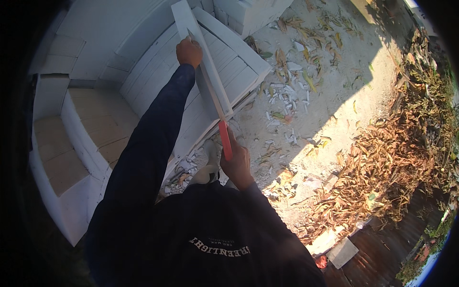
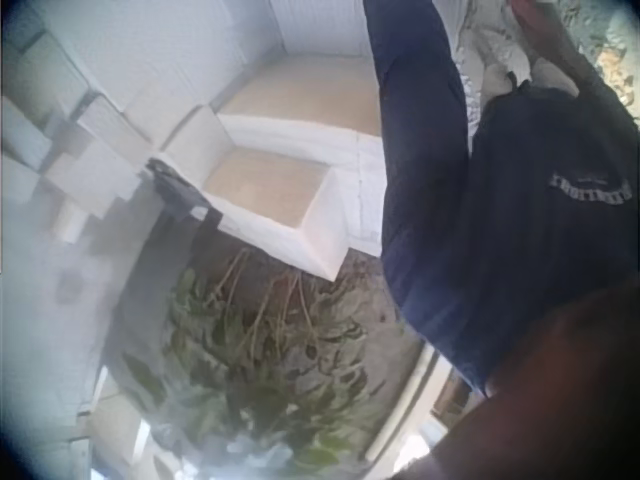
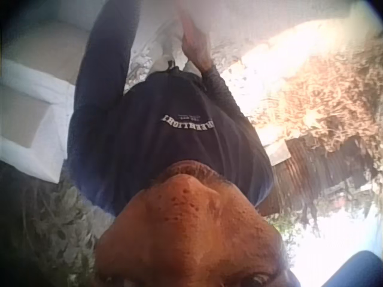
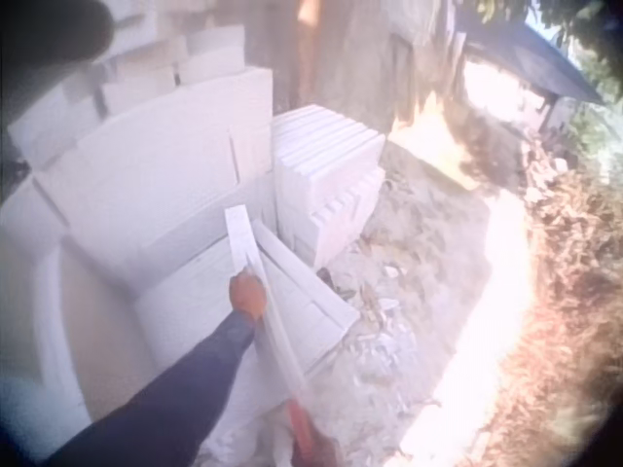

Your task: The person uses a hand saw to cut a white wooden plank resting on a stack of similar planks. After cutting, the person picks up the cut piece, places it on a separate stack, and then retrieves another plank to continue sawing.

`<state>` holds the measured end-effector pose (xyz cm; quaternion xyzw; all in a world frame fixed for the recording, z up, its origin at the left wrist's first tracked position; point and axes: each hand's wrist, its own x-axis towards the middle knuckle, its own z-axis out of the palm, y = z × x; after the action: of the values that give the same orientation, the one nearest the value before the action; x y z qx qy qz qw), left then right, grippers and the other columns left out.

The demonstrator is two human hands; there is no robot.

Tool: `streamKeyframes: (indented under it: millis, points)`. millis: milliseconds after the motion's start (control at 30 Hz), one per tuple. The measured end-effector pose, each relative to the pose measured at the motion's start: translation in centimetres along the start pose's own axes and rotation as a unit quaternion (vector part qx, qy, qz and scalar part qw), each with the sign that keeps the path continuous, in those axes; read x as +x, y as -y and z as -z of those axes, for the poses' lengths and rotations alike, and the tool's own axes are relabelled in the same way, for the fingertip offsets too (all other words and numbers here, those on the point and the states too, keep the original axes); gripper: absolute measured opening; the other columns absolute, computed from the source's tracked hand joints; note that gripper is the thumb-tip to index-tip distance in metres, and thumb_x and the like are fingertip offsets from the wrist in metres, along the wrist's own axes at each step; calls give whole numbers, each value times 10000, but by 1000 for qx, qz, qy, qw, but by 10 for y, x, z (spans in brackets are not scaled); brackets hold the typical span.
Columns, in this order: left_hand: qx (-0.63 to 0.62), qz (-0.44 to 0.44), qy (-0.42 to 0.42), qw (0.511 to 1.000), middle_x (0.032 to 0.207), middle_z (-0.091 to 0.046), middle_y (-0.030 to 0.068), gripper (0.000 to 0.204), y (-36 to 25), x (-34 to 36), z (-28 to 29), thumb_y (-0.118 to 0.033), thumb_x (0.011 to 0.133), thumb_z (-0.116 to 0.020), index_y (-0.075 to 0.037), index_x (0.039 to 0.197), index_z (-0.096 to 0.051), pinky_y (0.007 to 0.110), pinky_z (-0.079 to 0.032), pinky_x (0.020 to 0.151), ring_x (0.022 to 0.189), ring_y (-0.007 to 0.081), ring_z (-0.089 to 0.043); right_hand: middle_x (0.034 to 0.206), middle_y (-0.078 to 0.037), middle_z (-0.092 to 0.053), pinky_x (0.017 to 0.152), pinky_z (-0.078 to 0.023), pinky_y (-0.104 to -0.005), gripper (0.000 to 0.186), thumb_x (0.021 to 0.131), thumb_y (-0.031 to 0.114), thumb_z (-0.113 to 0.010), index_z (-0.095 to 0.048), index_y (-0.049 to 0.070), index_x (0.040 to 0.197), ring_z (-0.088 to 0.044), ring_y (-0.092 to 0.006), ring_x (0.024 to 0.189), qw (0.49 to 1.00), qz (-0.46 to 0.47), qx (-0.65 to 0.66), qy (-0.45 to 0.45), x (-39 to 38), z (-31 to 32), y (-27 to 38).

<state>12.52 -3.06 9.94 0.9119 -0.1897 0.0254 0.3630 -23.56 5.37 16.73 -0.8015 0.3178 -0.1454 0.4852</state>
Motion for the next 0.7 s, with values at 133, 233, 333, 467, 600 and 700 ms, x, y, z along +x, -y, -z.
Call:
streamKeyframes:
  millis: [133, 233, 333, 467, 600, 700]
  points:
    - [4, -7, -18, 1000, 952, -736, 282, 205, -2, 15, -3, -129, 893, -653, 51, 973, -709, 495, -591, 854, 929, 469, -722, 863, -257, -695, 672, -553, -468, 717, 830, -38, -593, -470, 71, 1528, -698, -449, 781, 1000, 24, 15, -8, 14, -3, 0]
    - [15, -9, -15, 1000, 943, -731, 289, 193, -10, 23, -3, -125, 895, -650, 51, 953, -703, 501, -590, 841, 921, 473, -720, 849, -259, -692, 676, -556, -464, 701, 844, -21, -596, -472, 73, 1527, -698, -453, 785, 999, 16, 31, -5, 24, -3, 2]
    - [24, 5, -14, 1000, 941, -727, 295, 187, -15, 23, -6, -118, 894, -645, 52, 948, -701, 506, -587, 837, 915, 473, -718, 872, -260, -695, 684, -558, -467, 693, 852, -3, -602, -467, 68, 1528, -696, -461, 804, 999, -27, 37, 17, 24, -1, 1]
    - [7, -10, -1, 1000, 974, -728, 300, 188, 3, 17, 0, -101, 894, -635, 57, 964, -709, 503, -586, 842, 916, 475, -719, 1051, -270, -703, 728, -565, -498, 719, 859, 7, -604, -420, 65, 1551, -692, -471, 854, 999, -17, 10, 39, 15, 3, -2]
    - [25, -61, 0, 998, 999, -732, 296, 197, 6, 14, 1, -85, 894, -626, 64, 984, -717, 498, -587, 852, 903, 474, -723, 1228, -273, -668, 776, -566, -526, 748, 863, 12, -607, -375, 68, 1572, -687, -475, 900, 999, -15, 14, 46, 12, 5, 3]
    - [34, -46, -19, 998, 981, -735, 290, 234, 5, 33, -6, -99, 888, -638, 74, 1023, -720, 499, -587, 856, 890, 467, -726, 1227, -291, -659, 765, -570, -508, 722, 865, 5, -604, -400, 52, 1556, -689, -471, 919, 999, 13, 33, 41, 25, 1, 9]
